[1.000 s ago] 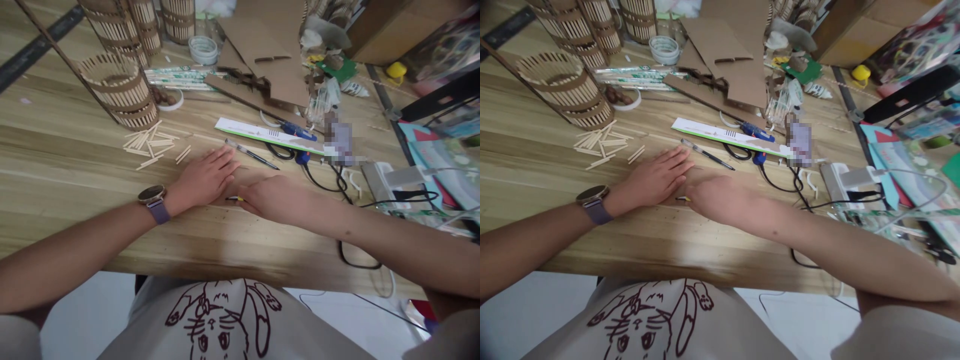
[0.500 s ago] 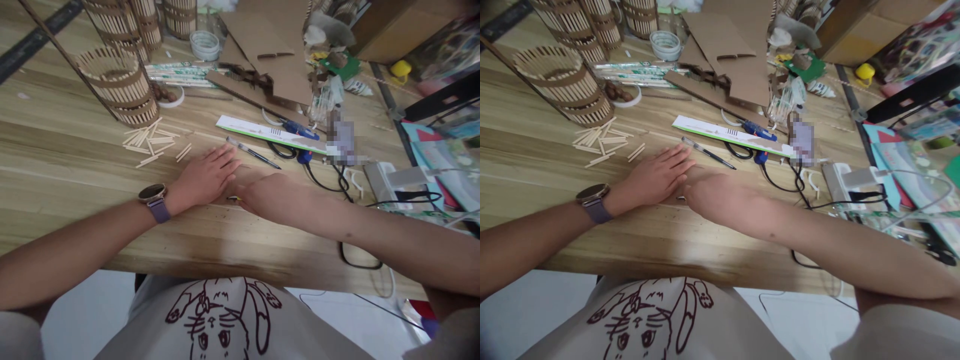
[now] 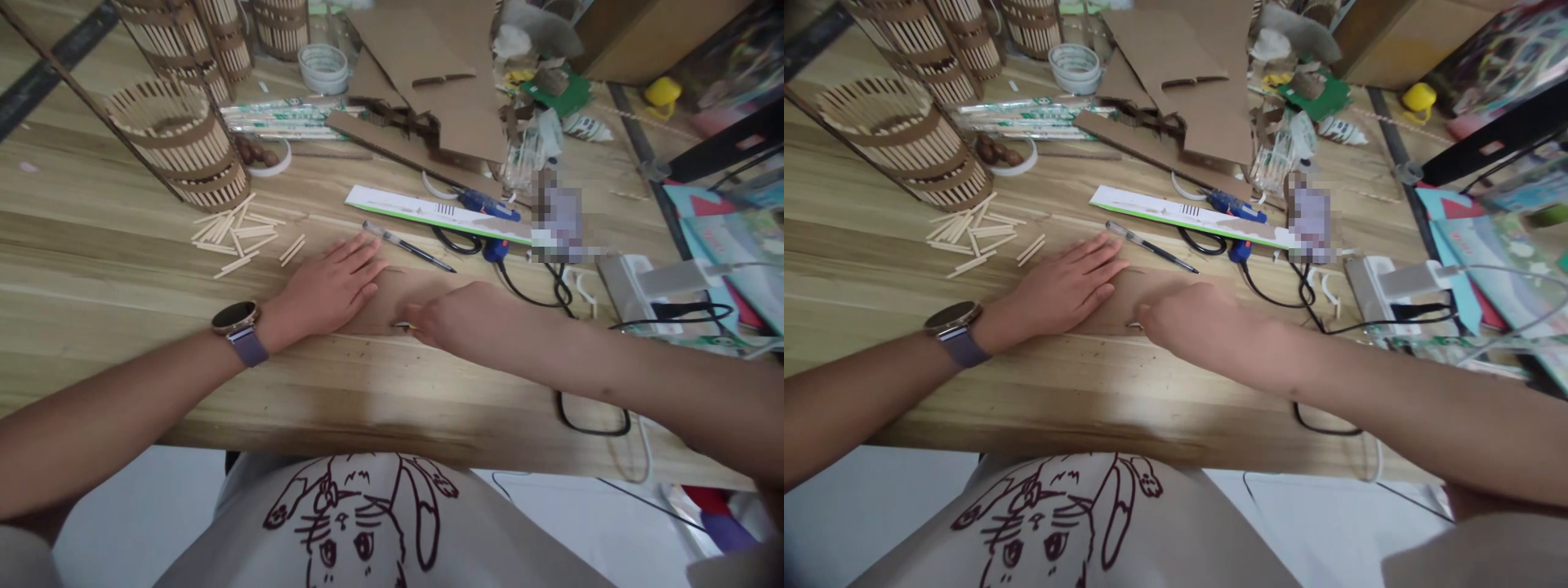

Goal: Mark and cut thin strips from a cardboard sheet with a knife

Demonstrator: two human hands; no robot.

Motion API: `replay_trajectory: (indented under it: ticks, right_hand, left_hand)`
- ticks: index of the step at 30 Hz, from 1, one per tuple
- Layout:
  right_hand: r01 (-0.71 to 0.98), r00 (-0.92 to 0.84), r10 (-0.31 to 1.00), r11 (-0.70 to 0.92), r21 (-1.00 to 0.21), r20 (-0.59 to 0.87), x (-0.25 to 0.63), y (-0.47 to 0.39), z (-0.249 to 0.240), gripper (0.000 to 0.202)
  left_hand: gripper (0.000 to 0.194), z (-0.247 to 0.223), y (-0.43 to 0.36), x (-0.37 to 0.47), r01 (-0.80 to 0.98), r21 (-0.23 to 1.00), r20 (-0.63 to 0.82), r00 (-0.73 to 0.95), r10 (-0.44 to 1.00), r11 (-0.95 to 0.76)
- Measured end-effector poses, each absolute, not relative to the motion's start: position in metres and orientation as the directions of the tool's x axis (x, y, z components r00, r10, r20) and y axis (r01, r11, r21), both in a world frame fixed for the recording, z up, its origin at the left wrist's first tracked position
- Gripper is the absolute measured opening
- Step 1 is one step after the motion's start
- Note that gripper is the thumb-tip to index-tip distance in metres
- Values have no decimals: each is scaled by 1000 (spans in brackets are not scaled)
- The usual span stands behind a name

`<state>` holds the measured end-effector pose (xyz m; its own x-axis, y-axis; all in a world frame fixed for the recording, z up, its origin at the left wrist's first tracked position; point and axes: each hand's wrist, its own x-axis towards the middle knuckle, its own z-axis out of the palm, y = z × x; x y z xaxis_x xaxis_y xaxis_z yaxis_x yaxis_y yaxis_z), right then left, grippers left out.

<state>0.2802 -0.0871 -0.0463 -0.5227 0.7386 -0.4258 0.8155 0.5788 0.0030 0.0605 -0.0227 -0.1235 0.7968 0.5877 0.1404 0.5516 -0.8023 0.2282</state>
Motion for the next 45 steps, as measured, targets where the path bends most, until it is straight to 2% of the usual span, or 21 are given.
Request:
replay_trajectory:
  ticks: [3, 6, 9, 11, 17, 23, 32, 39, 45]
  right_hand:
    - [790, -525, 723, 610, 58, -449, 297, -92, -43, 30]
    - [813, -462, 756, 571, 119, -464, 323, -92, -43, 34]
    - [808, -489, 667, 589, -5, -563, 349, -87, -43, 32]
    - [821, -486, 651, 569, -49, -583, 355, -82, -41, 36]
    - [811, -543, 697, 581, -75, -468, 296, -78, -38, 38]
    - [796, -495, 700, 603, 56, -515, 250, -74, -40, 39]
    - [786, -465, 688, 610, 97, -557, 244, -74, -38, 32]
    - [743, -513, 686, 656, 134, -516, 253, -77, -44, 32]
    - [819, -398, 743, 552, 156, -538, 306, -92, -36, 29]
  left_hand:
    - [50, -125, -23, 60, 549, 198, 160, 799, 579, -812]
    - [51, -126, -23, 60, 550, 174, 157, 803, 575, -817]
    - [52, -127, -23, 61, 557, 176, 155, 798, 582, -812]
    - [52, -127, -23, 61, 559, 175, 157, 797, 584, -810]
    - [51, -128, -23, 62, 560, 193, 171, 789, 590, -805]
    - [48, -128, -24, 62, 544, 214, 191, 791, 581, -811]
    - [47, -129, -24, 62, 530, 212, 218, 793, 569, -821]
    - [47, -127, -24, 62, 529, 207, 210, 797, 566, -823]
    - [48, -128, -23, 62, 545, 192, 212, 789, 577, -816]
